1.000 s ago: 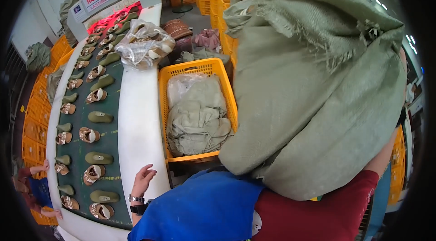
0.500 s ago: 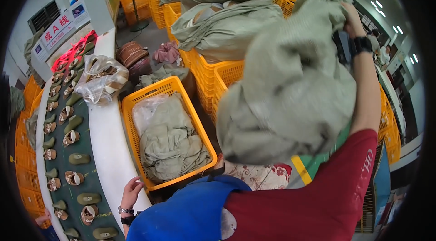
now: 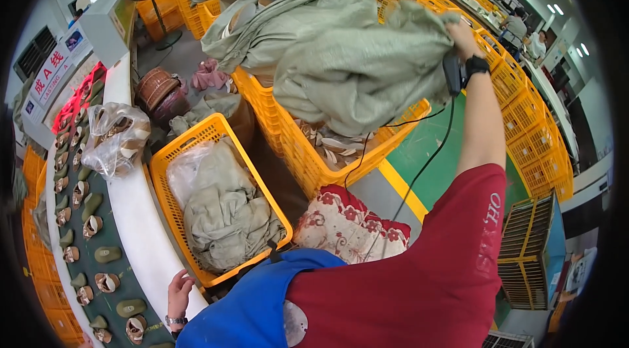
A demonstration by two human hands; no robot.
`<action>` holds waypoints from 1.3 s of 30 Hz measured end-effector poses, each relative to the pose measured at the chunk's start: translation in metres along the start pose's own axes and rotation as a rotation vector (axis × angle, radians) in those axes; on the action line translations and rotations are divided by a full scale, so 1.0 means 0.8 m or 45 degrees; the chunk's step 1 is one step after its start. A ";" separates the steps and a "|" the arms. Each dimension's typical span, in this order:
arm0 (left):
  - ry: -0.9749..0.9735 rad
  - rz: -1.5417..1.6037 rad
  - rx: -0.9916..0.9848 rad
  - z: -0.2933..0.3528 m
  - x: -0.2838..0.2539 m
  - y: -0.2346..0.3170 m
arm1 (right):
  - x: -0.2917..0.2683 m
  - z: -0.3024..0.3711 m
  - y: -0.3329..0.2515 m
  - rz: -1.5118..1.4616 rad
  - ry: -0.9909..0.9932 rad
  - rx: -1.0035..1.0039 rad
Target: The person is sorting semi-finished shoes and soles from large bags into smaller yellow crates at a factory station.
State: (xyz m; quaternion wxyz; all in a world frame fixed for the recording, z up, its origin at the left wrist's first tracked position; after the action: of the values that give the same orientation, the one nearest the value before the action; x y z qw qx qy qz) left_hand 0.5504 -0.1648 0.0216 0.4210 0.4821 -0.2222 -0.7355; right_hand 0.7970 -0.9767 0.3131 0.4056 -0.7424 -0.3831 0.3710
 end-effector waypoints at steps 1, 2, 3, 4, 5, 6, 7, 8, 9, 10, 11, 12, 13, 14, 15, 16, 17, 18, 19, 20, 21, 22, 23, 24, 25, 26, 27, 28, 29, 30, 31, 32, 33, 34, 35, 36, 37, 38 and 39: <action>-0.003 0.019 -0.011 -0.001 0.003 0.002 | -0.012 0.010 0.045 0.002 0.033 0.110; -0.020 0.015 0.006 -0.006 0.007 0.006 | -0.057 0.005 0.103 0.616 -0.133 -0.081; -0.048 0.024 0.032 -0.012 0.011 0.005 | -0.089 0.003 0.167 1.244 -0.306 -0.273; -0.082 0.046 0.054 -0.018 0.015 -0.003 | -0.130 0.013 0.210 1.284 -0.298 -0.276; -0.108 0.062 0.076 -0.028 0.022 -0.008 | -0.132 0.029 0.240 1.382 -0.243 -0.405; -0.146 0.047 0.108 -0.042 0.031 -0.008 | -0.100 0.043 0.274 1.475 -0.182 -0.530; -0.009 -0.042 -0.017 -0.003 0.019 -0.005 | 0.079 0.059 0.306 1.464 -0.359 -0.038; -0.033 -0.063 0.003 -0.012 0.024 0.012 | 0.124 0.090 0.297 1.471 -0.334 -0.008; -0.081 -0.095 0.007 -0.019 0.033 0.029 | 0.130 0.109 0.303 0.775 0.069 0.354; -0.119 -0.123 0.005 -0.022 0.041 0.039 | 0.147 0.135 0.318 0.040 0.446 0.654; -0.124 -0.128 0.012 -0.023 0.046 0.042 | 0.185 0.141 0.305 0.279 0.285 0.637; -0.141 -0.123 0.052 -0.027 0.053 0.045 | 0.224 0.153 0.303 0.346 0.188 0.629; -0.162 -0.118 0.096 -0.032 0.062 0.048 | 0.249 0.159 0.306 0.415 0.094 0.622; -0.163 -0.096 0.142 -0.034 0.068 0.046 | 0.257 0.155 0.306 0.413 0.102 0.622; -0.171 -0.084 0.118 -0.034 0.073 0.042 | 0.260 0.145 0.297 0.397 0.175 0.474; -0.191 -0.091 0.122 -0.034 0.076 0.042 | 0.262 0.132 0.289 0.380 0.244 0.325; -0.232 -0.100 0.137 -0.036 0.080 0.044 | 0.228 0.104 0.300 0.300 0.391 0.257; -0.215 -0.099 0.119 -0.033 0.077 0.039 | 0.224 0.079 0.266 0.193 0.538 0.188; -0.217 -0.118 0.107 -0.031 0.074 0.035 | 0.211 0.054 0.260 -0.173 0.490 0.408; -0.221 -0.135 0.098 -0.031 0.074 0.033 | 0.198 0.032 0.238 -0.739 0.388 0.302; -0.210 -0.130 0.088 -0.029 0.073 0.031 | 0.184 0.025 0.204 -1.035 0.491 0.156; -0.181 -0.124 0.073 -0.027 0.071 0.029 | 0.160 0.030 0.185 -1.002 0.667 0.075; -0.167 -0.120 0.073 -0.028 0.071 0.029 | 0.110 0.036 0.188 -0.633 0.804 -0.092; -0.138 -0.108 0.045 -0.025 0.071 0.022 | 0.098 0.065 0.175 -0.261 0.934 -0.072; -0.122 -0.093 0.042 -0.023 0.073 0.017 | 0.052 0.090 0.206 0.361 1.133 -0.222; -0.096 -0.041 -0.012 -0.014 0.074 0.011 | 0.062 0.130 0.224 0.515 1.231 0.111; -0.138 -0.090 -0.055 -0.014 0.078 -0.002 | 0.045 0.160 0.272 0.338 1.128 0.311; -0.167 -0.086 -0.059 -0.014 0.082 -0.006 | 0.042 0.199 0.334 0.168 1.227 0.493; -0.184 -0.081 -0.075 -0.011 0.085 -0.010 | 0.052 0.218 0.369 0.180 1.161 0.559; -0.177 -0.081 -0.074 -0.011 0.086 -0.017 | 0.065 0.207 0.385 -0.042 1.088 0.552; -0.229 -0.118 -0.033 -0.013 0.086 -0.023 | 0.086 0.199 0.388 -0.263 1.008 0.548; -0.280 -0.155 0.005 -0.015 0.087 -0.027 | 0.089 0.166 0.382 -0.464 1.019 0.498; -0.269 -0.158 -0.012 -0.014 0.081 -0.023 | 0.095 0.121 0.349 -0.664 1.019 0.457; -0.174 -0.248 -0.010 -0.012 0.070 -0.008 | 0.109 0.081 0.287 -0.560 0.999 0.327; -0.077 -0.337 -0.018 -0.010 0.061 0.005 | 0.124 0.045 0.230 -0.460 0.967 0.199; -0.049 -0.350 0.020 -0.015 0.060 0.019 | 0.111 0.017 0.193 -0.089 0.950 0.031; -0.053 -0.358 0.027 -0.019 0.063 0.032 | 0.117 -0.003 0.167 0.266 0.894 -0.137; -0.026 -0.357 0.012 -0.016 0.065 0.033 | 0.155 -0.006 0.146 0.432 0.755 -0.276; -0.054 -0.358 -0.053 -0.011 0.070 0.053 | 0.199 0.004 0.134 0.581 0.609 -0.431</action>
State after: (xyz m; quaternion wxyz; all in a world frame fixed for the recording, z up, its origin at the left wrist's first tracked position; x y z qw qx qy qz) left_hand 0.5650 -0.2338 0.0197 0.3189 0.4839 -0.1460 -0.8018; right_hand 0.8917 -0.8778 0.1784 0.2620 -0.9310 -0.1579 0.1992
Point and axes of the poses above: each hand's wrist, its own z-axis away from the middle knuckle, its own x-axis out of the palm, y = z × x, the point moved 7 cm from there along -z, towards the middle knuckle, and after that the axes turned 12 degrees about -z, right-handed, at the moved point
